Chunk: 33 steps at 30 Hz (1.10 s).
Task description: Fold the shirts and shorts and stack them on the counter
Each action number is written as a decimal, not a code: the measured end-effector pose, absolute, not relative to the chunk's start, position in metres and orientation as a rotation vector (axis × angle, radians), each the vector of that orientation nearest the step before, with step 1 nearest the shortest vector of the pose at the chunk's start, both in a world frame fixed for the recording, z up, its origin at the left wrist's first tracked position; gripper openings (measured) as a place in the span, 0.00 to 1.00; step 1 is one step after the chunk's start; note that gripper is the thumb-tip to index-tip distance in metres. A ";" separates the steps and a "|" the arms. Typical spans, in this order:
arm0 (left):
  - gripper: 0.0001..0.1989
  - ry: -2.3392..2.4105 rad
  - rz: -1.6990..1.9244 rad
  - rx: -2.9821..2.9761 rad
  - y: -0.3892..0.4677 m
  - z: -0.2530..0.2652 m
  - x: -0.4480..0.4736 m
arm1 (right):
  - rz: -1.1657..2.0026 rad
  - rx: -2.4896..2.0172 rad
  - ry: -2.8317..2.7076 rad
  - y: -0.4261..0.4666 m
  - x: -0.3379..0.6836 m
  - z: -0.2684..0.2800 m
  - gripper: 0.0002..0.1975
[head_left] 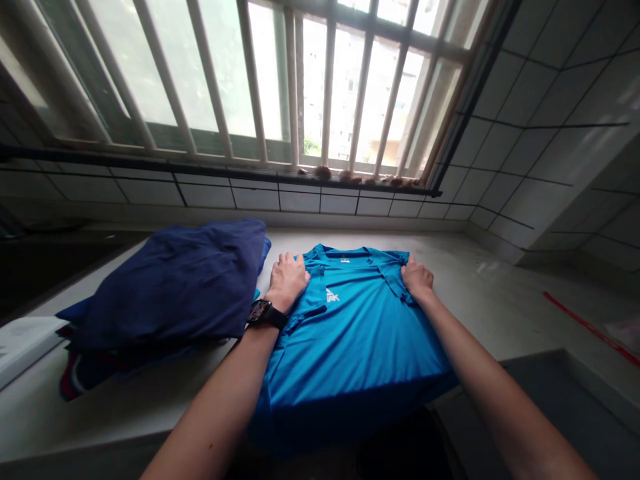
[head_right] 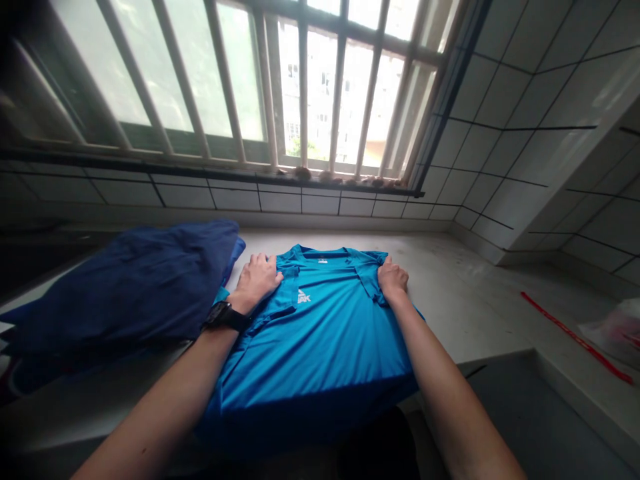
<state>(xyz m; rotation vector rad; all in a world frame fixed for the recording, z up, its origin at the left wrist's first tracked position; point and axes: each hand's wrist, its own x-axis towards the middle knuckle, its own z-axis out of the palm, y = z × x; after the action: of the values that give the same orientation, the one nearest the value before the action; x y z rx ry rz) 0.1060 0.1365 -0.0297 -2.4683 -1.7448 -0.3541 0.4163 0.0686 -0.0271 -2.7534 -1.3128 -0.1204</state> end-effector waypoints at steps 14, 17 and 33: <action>0.20 -2.149 -0.543 -2.507 0.139 -0.020 0.102 | 0.488 -2.373 -1.352 0.105 0.421 -0.008 0.31; 0.16 -2.118 -0.522 -2.555 0.141 -0.020 0.102 | 0.637 -2.321 -1.410 0.106 0.419 -0.010 0.13; 0.24 -1.210 -1.431 -2.734 0.146 -0.029 0.111 | 0.224 -1.634 -1.618 0.024 0.387 -0.011 0.07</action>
<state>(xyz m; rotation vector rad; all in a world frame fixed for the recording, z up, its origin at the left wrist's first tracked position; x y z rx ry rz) 0.1110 0.1458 -0.0290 -2.7336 -1.2099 -1.4308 0.3874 0.0238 -0.0109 -1.6343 -1.6177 0.2237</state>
